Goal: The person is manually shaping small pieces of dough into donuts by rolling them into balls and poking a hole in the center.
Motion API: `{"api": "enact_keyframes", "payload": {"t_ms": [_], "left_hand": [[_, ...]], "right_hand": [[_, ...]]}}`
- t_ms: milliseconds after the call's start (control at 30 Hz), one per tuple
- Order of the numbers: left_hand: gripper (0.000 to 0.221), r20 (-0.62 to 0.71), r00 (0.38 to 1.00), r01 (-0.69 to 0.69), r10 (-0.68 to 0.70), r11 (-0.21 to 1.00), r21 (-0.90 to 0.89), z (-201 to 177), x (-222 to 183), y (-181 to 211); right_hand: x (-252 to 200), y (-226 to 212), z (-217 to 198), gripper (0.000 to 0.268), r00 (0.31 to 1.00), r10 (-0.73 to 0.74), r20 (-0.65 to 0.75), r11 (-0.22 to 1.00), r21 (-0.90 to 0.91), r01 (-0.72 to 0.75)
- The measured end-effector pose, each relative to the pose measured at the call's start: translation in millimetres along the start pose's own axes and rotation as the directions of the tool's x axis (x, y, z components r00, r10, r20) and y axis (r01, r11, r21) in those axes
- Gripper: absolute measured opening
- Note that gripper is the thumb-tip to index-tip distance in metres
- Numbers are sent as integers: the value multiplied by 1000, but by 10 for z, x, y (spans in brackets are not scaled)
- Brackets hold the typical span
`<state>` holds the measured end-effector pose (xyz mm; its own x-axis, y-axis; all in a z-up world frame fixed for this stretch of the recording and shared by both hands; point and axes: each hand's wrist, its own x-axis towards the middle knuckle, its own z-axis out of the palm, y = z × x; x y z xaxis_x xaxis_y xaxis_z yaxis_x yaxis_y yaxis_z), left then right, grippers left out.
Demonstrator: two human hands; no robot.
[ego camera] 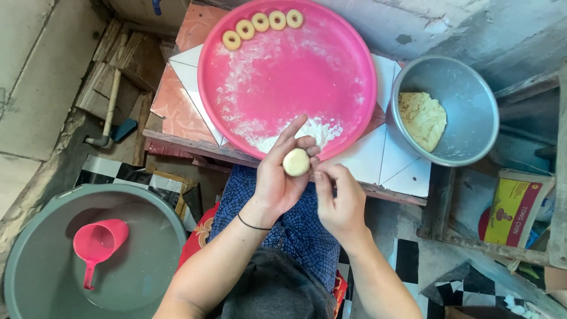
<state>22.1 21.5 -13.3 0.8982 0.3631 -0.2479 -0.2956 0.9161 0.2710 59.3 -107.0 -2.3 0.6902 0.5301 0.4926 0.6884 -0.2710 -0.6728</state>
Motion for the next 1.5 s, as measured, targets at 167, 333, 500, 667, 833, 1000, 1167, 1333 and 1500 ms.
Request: {"api": "enact_keyframes", "payload": {"t_ms": [167,333,500,667,833,1000,1167,1333,1500], "left_hand": [[51,73,997,-26,31,997,-72,-82,48,-49],[49,62,997,-47,52,995,-86,-135,142,-19],[49,69,997,-36,42,996,-77,-224,281,0],[50,57,998,-26,30,997,-73,-279,294,14],[49,23,999,-33,33,999,31,-351,296,30],[51,54,998,-46,42,997,62,-270,300,79],[52,82,996,-43,36,996,81,-295,298,55],[51,27,1000,6,-8,997,79,-280,317,59],[52,31,998,52,-57,989,139,-446,435,-44]], "right_hand": [[113,-63,120,33,940,-340,18,933,-118,340],[187,-23,103,37,933,-356,49,927,-106,359],[278,106,167,34,909,-396,130,898,-151,413],[346,151,153,41,862,-446,239,846,-200,494],[410,262,131,36,806,-505,310,784,-227,578],[425,243,113,40,801,-524,290,784,-203,587],[347,240,116,45,828,-500,256,793,-249,556],[396,258,85,43,809,-486,331,757,-303,579],[383,377,59,40,766,-495,410,696,-340,632]]}}
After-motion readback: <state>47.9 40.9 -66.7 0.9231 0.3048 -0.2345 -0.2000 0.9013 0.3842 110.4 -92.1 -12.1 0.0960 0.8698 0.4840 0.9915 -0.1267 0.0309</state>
